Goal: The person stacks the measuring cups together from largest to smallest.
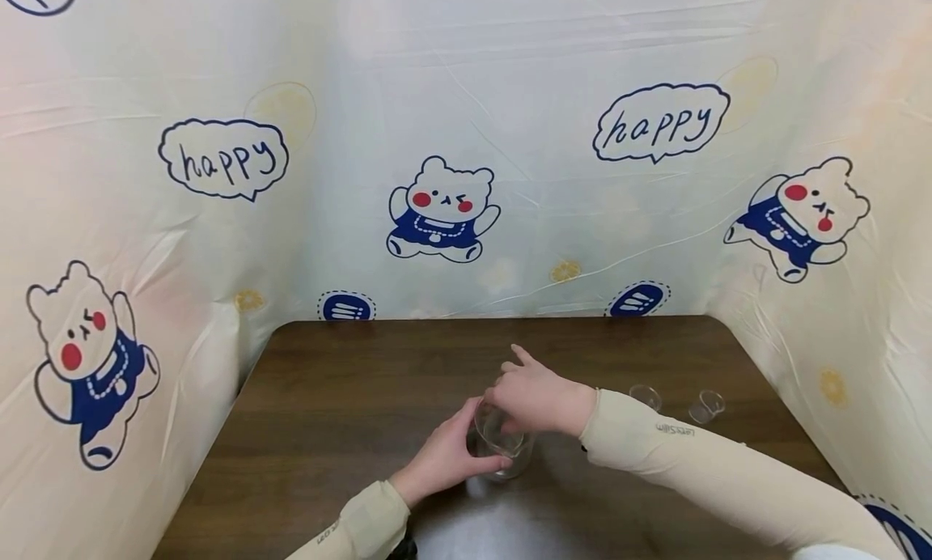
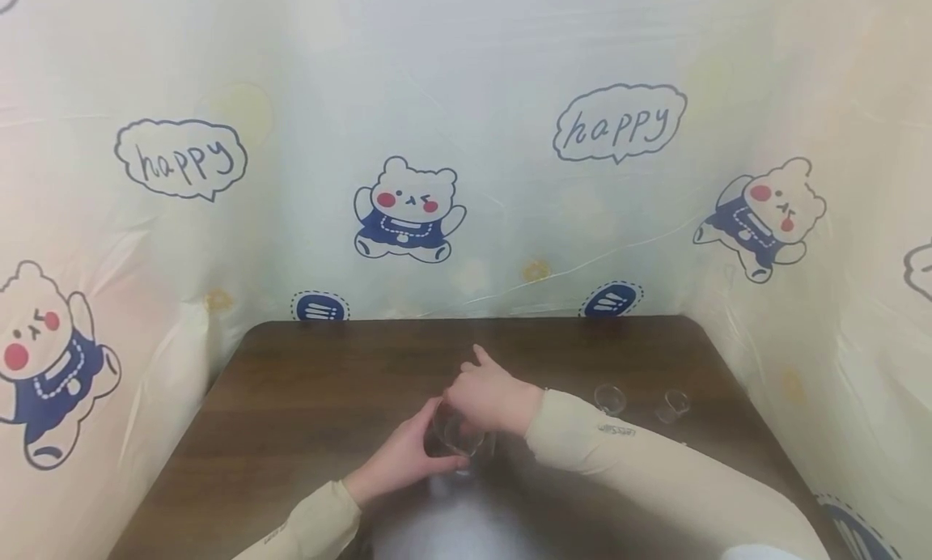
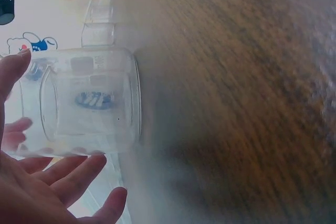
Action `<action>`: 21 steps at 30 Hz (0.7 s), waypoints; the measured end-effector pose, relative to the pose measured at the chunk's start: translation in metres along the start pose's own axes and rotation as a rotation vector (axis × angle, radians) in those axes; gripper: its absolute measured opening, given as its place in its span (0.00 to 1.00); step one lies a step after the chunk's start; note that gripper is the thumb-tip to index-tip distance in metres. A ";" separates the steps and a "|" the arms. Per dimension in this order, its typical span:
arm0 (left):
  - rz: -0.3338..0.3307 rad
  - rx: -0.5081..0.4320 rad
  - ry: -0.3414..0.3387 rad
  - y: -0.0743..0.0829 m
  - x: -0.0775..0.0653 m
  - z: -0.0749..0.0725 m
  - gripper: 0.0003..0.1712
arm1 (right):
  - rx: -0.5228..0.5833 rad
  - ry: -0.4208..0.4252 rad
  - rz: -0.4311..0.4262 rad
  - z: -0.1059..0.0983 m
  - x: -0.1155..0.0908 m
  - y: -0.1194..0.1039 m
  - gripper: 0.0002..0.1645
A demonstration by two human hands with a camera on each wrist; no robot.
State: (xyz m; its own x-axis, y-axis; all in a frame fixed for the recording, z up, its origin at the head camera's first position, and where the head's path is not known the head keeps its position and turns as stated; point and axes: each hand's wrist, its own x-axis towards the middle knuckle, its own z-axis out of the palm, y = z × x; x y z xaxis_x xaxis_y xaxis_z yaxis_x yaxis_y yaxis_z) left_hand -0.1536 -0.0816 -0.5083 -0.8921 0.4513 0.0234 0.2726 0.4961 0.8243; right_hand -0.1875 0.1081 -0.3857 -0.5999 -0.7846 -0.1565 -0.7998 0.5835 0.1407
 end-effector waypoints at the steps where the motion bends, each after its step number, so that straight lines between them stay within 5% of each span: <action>1: 0.000 0.000 0.000 0.000 0.000 0.000 0.53 | -0.001 0.010 -0.009 -0.002 -0.001 0.001 0.20; 10: 0.002 0.020 0.007 0.000 -0.001 0.000 0.54 | 0.036 0.101 -0.109 -0.009 -0.021 0.012 0.22; 21: 0.001 0.042 0.026 0.001 -0.001 0.001 0.53 | 0.136 0.184 -0.072 -0.010 -0.050 0.034 0.15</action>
State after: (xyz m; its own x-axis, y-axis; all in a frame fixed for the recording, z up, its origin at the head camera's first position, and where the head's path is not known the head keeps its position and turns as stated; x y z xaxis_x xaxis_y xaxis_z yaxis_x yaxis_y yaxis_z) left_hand -0.1523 -0.0804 -0.5084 -0.9005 0.4330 0.0390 0.2878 0.5263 0.8001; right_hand -0.1845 0.1656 -0.3637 -0.5377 -0.8428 0.0215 -0.8430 0.5379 0.0011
